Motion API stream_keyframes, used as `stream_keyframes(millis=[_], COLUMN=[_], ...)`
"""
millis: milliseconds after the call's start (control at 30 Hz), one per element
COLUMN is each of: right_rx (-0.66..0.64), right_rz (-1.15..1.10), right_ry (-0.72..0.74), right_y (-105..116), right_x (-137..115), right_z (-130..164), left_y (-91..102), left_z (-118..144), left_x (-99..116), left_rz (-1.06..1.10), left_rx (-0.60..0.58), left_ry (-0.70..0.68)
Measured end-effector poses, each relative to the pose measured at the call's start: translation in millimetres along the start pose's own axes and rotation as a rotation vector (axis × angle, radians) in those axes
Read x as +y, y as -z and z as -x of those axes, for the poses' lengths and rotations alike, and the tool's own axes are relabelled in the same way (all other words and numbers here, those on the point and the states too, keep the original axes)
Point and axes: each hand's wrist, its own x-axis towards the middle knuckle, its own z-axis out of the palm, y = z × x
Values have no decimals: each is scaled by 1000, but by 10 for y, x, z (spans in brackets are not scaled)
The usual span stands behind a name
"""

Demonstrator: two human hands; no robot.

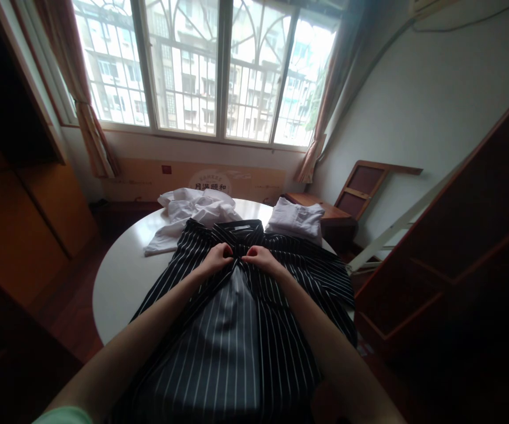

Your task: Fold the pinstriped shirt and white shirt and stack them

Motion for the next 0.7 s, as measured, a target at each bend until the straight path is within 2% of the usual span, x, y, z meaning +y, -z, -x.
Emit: stream_keyframes(millis=[100, 200, 267, 367, 567, 700], right_rx=[36, 117, 128, 77, -40, -69], right_rz=[257, 421, 438, 296, -213, -366], right_ry=[119, 126, 80, 39, -132, -181], right_y=[-16, -77, -101, -82, 74, 155], right_x=[-114, -172, -167, -131, -130, -167], right_z=[139, 242, 256, 201, 71, 31], left_y=[95, 140, 139, 116, 140, 125], left_z=[125, 235, 281, 302, 178, 56], left_x=[80, 118, 126, 124, 167, 276], left_rz=[-81, -81, -57, -40, -33, 51], left_rx=[-141, -306, -296, -217, -199, -204], left_ry=[-55, -19, -20, -10, 36, 171])
